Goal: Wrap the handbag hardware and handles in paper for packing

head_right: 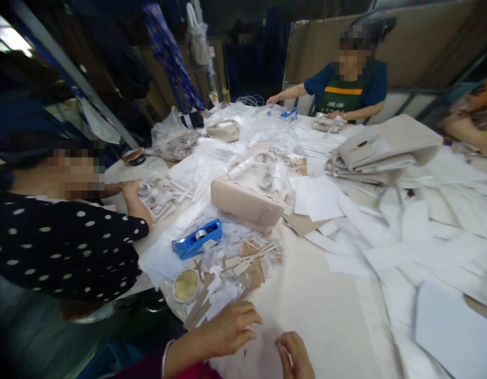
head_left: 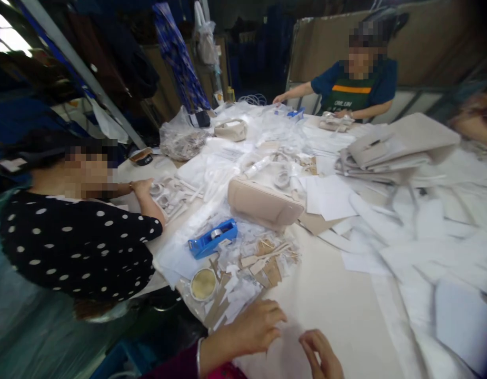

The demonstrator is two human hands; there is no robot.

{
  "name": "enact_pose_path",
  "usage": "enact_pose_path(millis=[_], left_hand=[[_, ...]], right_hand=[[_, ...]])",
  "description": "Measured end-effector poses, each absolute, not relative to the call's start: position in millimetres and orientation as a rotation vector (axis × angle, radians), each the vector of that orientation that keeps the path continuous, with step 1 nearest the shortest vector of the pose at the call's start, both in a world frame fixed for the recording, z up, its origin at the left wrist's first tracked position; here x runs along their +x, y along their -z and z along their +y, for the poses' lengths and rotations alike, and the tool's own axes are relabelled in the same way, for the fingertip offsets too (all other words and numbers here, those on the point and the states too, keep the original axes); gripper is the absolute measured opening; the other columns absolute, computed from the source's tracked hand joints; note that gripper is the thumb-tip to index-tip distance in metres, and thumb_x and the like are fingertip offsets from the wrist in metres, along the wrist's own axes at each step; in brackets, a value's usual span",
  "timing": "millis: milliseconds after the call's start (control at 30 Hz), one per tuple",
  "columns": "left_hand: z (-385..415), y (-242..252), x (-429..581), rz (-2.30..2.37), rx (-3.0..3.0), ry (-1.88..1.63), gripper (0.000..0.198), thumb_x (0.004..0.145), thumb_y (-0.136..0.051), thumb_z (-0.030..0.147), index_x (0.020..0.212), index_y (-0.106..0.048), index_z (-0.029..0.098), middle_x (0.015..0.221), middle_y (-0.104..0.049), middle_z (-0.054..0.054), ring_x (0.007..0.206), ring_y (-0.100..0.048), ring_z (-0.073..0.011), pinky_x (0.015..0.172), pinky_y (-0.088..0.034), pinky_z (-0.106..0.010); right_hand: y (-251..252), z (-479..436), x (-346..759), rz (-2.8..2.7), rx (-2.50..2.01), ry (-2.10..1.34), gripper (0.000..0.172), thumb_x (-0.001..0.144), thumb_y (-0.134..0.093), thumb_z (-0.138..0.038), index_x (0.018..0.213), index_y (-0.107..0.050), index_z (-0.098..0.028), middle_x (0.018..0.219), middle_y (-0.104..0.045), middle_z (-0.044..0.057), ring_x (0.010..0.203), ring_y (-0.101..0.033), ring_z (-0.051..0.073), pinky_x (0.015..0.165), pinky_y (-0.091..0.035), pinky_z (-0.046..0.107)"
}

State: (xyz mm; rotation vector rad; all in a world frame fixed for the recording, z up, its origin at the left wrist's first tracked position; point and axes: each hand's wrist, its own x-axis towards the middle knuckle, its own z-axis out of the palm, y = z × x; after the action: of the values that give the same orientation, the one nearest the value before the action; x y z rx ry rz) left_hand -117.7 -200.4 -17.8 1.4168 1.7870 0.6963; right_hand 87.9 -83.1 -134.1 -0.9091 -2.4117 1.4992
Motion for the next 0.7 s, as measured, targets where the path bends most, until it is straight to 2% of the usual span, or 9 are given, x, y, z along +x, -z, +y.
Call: enact_pose_path(millis=[167,367,500,700], left_hand=[[-271,58,-115,1.851,1.397,-0.257,0.016,0.08,-0.05,0.016,0.094,-0.056,0.021,0.102,-0.059,-0.005,0.097,-0.054,-0.0207,0.086,-0.042,-0.031],[-319,74,-117,1.893,1.378,0.023,0.014,0.081,-0.05,0.019,0.094,-0.052,0.021,0.102,-0.059,-0.004,0.094,-0.055,-0.0191,0.082,-0.045,-0.03],[-334,78,-110,1.945,1.442,0.028,0.021,0.081,-0.048,0.015,0.1,-0.052,0.022,0.101,-0.059,-0.003,0.092,-0.055,-0.0186,0.081,-0.046,-0.03],[-330,88,-112,2.189,1.441,-0.062,0.031,0.086,-0.037,0.011,0.113,-0.051,0.02,0.107,-0.058,-0.008,0.096,-0.057,-0.0193,0.083,-0.047,-0.032]], right_hand=[[165,-52,177,-2.535,-1.202,-0.802,0.031,0.09,-0.036,-0.043,0.079,-0.054,-0.02,0.077,-0.052,0.008,0.078,-0.05,0.023,0.074,-0.041,0.037],[204,-64,223,-2.686,-1.198,-0.254,0.025,0.09,-0.036,-0.034,0.077,-0.051,-0.019,0.076,-0.048,0.008,0.075,-0.043,0.024,0.066,-0.032,0.036],[211,-70,220,-2.703,-1.253,-0.038,0.019,0.089,-0.039,-0.027,0.078,-0.051,-0.018,0.075,-0.046,0.008,0.075,-0.04,0.024,0.065,-0.027,0.034],[209,-70,217,-2.718,-1.286,0.038,0.015,0.088,-0.041,-0.025,0.08,-0.052,-0.017,0.077,-0.047,0.009,0.077,-0.041,0.024,0.067,-0.028,0.035]])
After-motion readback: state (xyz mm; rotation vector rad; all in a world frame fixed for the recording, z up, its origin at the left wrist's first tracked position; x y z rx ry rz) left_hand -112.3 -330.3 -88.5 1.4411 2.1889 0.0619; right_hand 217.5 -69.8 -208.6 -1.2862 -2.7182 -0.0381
